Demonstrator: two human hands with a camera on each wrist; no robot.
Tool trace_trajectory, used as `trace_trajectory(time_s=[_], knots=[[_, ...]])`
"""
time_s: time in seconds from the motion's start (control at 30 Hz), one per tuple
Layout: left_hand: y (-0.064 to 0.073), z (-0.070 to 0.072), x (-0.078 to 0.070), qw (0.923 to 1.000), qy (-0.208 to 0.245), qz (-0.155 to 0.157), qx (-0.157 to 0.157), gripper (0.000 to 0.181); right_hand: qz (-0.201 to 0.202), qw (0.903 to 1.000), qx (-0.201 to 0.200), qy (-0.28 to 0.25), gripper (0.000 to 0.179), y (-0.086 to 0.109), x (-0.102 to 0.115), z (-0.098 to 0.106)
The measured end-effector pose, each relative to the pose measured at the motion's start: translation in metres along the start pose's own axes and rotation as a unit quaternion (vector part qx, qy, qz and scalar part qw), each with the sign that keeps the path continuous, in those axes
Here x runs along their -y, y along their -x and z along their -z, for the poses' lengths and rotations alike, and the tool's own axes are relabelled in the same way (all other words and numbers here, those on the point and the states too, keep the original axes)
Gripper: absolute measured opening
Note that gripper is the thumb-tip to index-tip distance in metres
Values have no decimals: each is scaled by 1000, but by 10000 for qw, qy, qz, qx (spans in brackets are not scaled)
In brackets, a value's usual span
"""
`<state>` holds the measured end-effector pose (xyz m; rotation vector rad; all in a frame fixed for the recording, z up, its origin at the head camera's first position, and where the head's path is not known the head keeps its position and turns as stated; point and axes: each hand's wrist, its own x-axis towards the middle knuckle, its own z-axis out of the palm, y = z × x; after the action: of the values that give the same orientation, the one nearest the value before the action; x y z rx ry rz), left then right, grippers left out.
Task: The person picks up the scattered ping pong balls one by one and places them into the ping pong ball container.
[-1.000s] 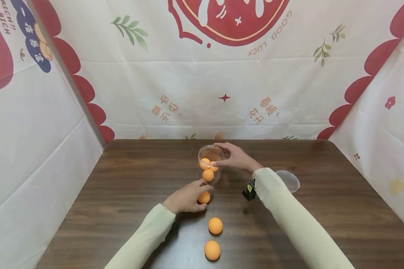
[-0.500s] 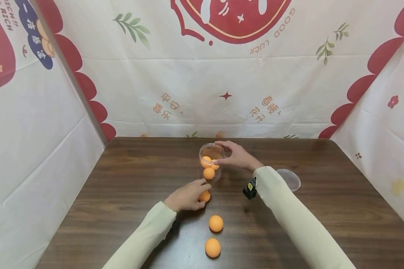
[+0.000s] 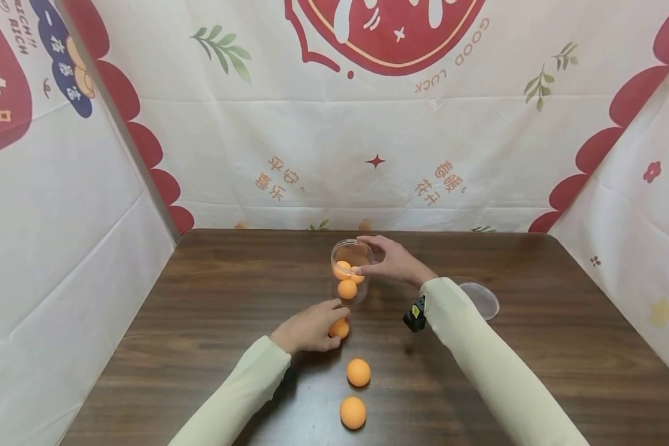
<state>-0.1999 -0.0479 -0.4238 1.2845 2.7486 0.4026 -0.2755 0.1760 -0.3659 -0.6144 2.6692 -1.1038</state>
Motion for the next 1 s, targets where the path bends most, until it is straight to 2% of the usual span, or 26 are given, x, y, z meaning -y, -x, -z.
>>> trace_trajectory(time_s=[0.23, 0.47, 0.77, 1.0], knots=[[-3, 14, -7, 9997, 31, -130, -214, 27, -7, 10000, -38, -64, 78, -2, 0, 2], [-3, 24, -8, 9990, 38, -186, -399, 30, 64, 10000, -2, -9, 79, -1, 0, 0], [-4, 39, -8, 9929, 65, -515, -1069, 29, 212, 9997, -33, 82, 76, 0, -2, -2], [-8, 52, -9, 9813, 89, -856, -1719, 35, 267, 9996, -50, 68, 76, -1, -2, -3]])
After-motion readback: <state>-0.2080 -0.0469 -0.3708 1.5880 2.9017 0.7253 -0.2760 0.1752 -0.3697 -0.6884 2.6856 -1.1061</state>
